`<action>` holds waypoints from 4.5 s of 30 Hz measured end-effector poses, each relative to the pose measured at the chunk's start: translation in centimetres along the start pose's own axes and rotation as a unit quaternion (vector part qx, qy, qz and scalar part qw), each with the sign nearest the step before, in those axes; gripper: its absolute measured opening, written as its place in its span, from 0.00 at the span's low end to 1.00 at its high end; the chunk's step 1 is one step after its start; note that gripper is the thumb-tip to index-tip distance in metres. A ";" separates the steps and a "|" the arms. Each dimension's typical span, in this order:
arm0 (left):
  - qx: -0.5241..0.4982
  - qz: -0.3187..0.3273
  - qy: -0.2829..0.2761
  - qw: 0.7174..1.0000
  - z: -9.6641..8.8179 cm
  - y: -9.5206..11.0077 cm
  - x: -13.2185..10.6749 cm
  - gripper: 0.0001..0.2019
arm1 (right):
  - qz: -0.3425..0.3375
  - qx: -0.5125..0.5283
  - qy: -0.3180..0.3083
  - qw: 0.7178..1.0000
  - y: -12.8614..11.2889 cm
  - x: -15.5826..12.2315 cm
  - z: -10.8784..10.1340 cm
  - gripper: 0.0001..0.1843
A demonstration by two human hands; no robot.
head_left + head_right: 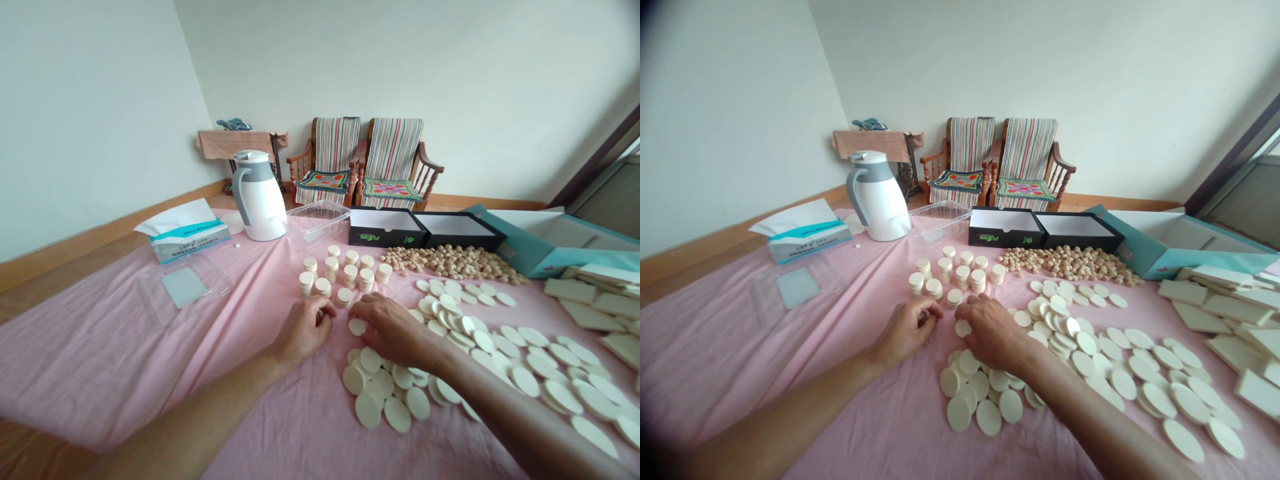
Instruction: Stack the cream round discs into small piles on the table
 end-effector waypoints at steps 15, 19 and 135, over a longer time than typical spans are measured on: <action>-0.027 -0.013 0.002 1.000 -0.2 0.0 0.0 0.09 | 0.060 -0.094 0.156 0.981 0.3 3.4 -3.3 0.06; -0.026 -0.008 0.002 1.000 -0.2 0.0 -0.1 0.09 | 0.068 -0.107 0.161 0.979 0.5 3.7 -2.7 0.08; 0.023 0.011 0.087 0.996 -3.0 -0.4 0.2 0.11 | 0.139 0.023 0.085 0.986 5.9 -2.3 -5.3 0.09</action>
Point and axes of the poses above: each hand's wrist, its own x-axis towards the middle knuckle, its own z-axis out of the palm, y = z × x, the point moved 9 cm from there along x, towards the middle knuckle, and after that the axes turned 12 degrees about x, right-handed, at the moved point
